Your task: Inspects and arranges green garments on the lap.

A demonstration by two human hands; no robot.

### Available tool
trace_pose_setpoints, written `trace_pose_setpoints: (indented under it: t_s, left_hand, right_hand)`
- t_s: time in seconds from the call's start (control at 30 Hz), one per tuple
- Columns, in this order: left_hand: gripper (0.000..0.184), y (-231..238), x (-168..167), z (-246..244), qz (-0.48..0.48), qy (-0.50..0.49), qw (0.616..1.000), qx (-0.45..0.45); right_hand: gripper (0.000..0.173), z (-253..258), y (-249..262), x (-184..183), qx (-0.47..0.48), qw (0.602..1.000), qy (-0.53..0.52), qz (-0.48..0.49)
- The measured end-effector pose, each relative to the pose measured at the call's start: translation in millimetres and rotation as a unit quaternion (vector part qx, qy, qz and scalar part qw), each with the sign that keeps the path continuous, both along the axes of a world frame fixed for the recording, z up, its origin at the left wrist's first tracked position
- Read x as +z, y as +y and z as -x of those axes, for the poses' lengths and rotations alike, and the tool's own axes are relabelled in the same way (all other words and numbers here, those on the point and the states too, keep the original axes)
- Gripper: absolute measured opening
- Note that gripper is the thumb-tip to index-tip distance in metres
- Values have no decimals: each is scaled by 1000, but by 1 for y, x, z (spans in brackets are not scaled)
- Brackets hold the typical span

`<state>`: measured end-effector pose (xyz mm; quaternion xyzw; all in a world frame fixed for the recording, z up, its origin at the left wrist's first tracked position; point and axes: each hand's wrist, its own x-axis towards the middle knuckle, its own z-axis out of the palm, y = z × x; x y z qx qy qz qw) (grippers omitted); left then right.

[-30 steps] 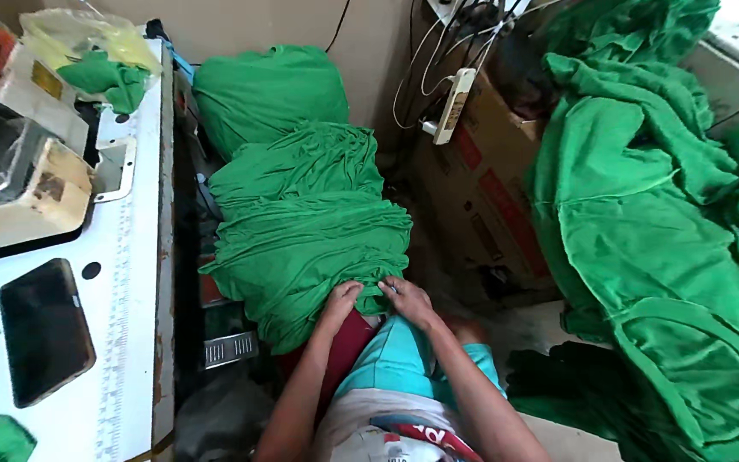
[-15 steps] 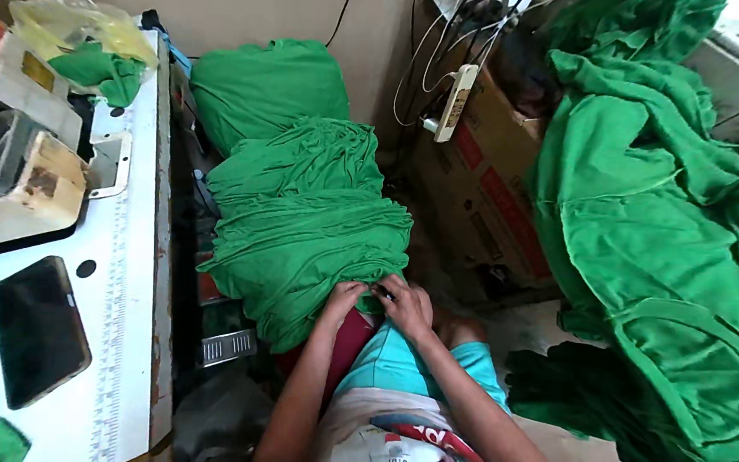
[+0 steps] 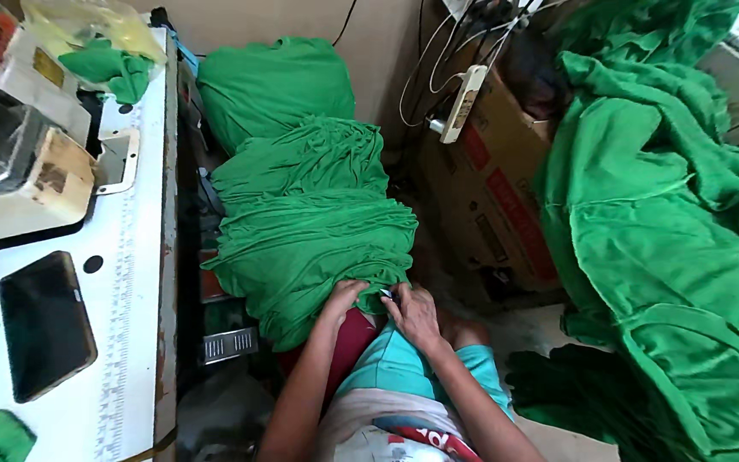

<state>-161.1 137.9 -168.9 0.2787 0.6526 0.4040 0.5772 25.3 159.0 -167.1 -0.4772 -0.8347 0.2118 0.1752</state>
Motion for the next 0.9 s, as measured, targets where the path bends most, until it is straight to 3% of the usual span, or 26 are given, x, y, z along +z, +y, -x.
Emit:
trace_pose_setpoints:
  t_s: [0.2, 0.37, 0.53, 0.9]
  left_hand:
    - [21, 3, 1, 0, 19, -10, 1000, 15]
    - [20, 1, -1, -1, 14, -6, 1000, 17]
    - [20, 3, -2, 0, 18, -12, 1000, 18]
    - [21, -1, -2, -1, 0, -9, 1000, 5]
  right_hand:
    - [37, 2, 4, 4, 16, 998, -48, 26]
    - [50, 3, 4, 9, 11, 997, -51, 51]
    - [49, 6, 5, 12, 12, 995, -79, 59]
    - [46, 13, 4, 12, 25, 994, -108, 9]
